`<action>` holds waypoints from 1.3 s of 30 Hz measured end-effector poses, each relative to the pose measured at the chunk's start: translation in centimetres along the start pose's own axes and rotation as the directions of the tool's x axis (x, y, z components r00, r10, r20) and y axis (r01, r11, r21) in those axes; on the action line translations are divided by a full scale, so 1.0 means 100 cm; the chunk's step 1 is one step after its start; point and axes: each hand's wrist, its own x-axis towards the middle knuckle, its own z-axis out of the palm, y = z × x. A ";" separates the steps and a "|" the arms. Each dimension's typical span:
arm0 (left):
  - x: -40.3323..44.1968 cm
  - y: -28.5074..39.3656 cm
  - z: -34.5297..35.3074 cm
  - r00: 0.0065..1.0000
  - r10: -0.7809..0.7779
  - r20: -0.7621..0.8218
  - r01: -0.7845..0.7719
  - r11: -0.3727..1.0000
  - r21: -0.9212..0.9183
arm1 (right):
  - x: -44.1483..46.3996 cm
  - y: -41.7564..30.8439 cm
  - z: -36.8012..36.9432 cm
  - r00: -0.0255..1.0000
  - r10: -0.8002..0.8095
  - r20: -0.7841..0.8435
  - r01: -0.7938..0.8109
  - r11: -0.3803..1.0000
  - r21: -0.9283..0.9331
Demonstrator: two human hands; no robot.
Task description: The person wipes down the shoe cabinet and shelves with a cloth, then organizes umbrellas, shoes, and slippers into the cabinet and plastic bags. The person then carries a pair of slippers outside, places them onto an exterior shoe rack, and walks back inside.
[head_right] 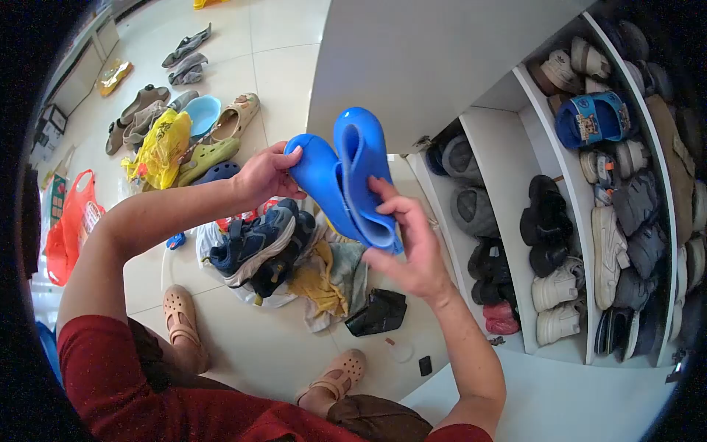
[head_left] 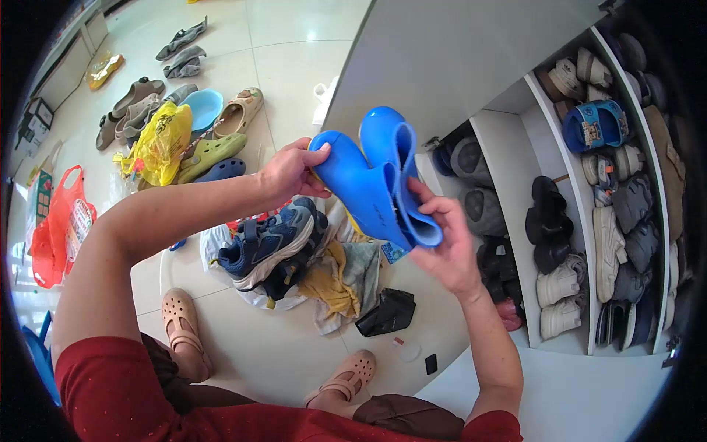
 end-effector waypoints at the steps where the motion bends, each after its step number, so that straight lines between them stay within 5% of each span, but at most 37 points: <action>1: 0.001 -0.002 0.000 1.000 -0.009 -0.002 0.009 1.000 0.002 | 0.000 -0.001 0.007 1.000 -0.017 0.007 0.018 0.997 -0.070; 6: -0.002 -0.010 0.009 0.994 -0.097 -0.044 0.097 0.995 0.010 | -0.007 0.027 0.015 0.950 -0.190 -0.248 0.035 0.853 -0.520; 9: 0.002 -0.012 0.001 0.942 -0.251 0.221 0.275 0.958 -0.084 | -0.014 0.027 -0.007 0.922 -0.022 -0.386 -0.151 0.899 -0.411; 12: -0.003 0.002 0.004 0.969 -0.231 0.094 0.215 0.965 0.150 | -0.017 0.030 -0.029 0.868 0.068 -0.491 -0.157 0.977 -0.143; 13: -0.003 0.005 0.004 0.995 -0.074 0.061 0.050 0.941 0.334 | -0.020 0.030 -0.035 0.862 0.090 -0.499 -0.163 0.981 -0.105; 16: -0.007 0.020 0.014 0.910 0.360 0.204 -0.380 0.530 0.758 | -0.024 0.030 -0.040 0.862 0.125 -0.491 -0.188 0.979 -0.081; 19: -0.015 0.029 0.041 0.594 0.578 0.560 -0.712 0.053 0.700 | -0.009 0.009 -0.028 0.905 0.055 -0.422 -0.139 0.976 -0.169; 23: -0.022 0.036 0.051 0.752 0.443 0.488 -0.638 0.304 0.708 | 0.027 -0.010 0.001 0.971 -0.151 -0.186 0.081 0.937 -0.339; 28: -0.058 0.071 0.015 0.874 0.429 0.228 -0.450 0.538 0.713 | 0.064 0.000 0.025 0.984 -0.143 -0.104 0.134 0.987 -0.089; 31: -0.108 0.107 -0.032 0.927 0.373 -0.046 -0.197 0.586 0.786 | 0.064 0.014 0.023 0.982 -0.001 -0.186 -0.016 0.996 -0.087; 34: -0.158 0.115 -0.105 0.903 0.347 -0.252 -0.061 0.684 0.727 | 0.049 0.053 0.004 0.921 0.390 -0.012 -0.376 0.877 -0.301; 37: -0.199 0.074 -0.191 0.754 0.371 -0.542 0.112 0.741 0.662 | 0.032 0.093 0.017 0.883 0.463 0.080 -0.387 0.814 -0.432; 39: -0.221 0.047 -0.241 0.729 0.374 -0.573 0.223 0.662 0.715 | 0.029 0.102 0.044 0.875 0.476 0.084 -0.378 0.782 -0.496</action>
